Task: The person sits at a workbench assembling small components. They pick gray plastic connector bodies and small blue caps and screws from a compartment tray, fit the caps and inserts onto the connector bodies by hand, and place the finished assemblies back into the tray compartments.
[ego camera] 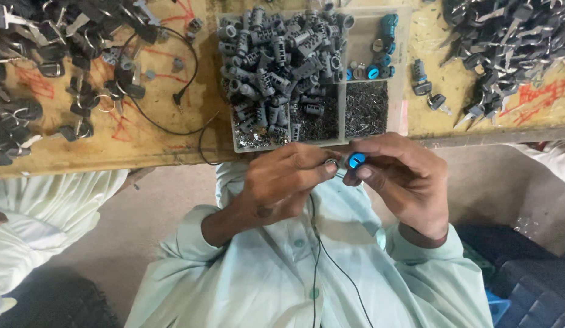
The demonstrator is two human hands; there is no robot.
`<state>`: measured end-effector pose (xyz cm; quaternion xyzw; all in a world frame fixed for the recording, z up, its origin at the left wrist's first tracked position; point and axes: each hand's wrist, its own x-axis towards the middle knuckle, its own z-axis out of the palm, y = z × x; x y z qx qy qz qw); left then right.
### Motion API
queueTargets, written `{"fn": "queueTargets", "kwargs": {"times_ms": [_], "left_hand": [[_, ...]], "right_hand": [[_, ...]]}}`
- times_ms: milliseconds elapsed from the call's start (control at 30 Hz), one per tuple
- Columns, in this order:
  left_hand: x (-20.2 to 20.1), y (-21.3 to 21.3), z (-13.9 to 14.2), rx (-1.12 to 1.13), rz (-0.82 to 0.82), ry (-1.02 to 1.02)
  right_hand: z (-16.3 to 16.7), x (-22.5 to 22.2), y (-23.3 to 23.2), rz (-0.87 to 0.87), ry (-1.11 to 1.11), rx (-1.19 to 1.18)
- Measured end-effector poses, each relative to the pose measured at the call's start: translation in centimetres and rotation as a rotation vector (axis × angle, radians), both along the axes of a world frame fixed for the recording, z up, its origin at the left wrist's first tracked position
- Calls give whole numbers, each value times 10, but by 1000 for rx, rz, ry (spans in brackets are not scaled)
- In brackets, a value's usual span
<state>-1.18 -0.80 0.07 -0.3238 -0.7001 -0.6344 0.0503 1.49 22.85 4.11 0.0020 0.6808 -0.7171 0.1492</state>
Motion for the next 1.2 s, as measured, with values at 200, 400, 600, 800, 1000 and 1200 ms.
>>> {"fn": "queueTargets", "kwargs": {"times_ms": [200,400,600,800,1000,1200], "left_hand": [[-1,-4,-3,-60,-24,102],[1,-9,-4,-32,-22,57],[1,-18,0,-229,-14,249],[0,-14,0,-302,31,361],[1,-13,-2,-316,41,374],[-1,-11,-2,-309,26,404]], "right_hand": [[1,-3,2,-39,-122,-20],[-5,0,8,67,17,35],[-12,6,6,54,-190,-180],[-6,6,-2,91,-131,-104],[-10,5,0,124,-144,-174],[-10,2,3,121,-202,-71]]}}
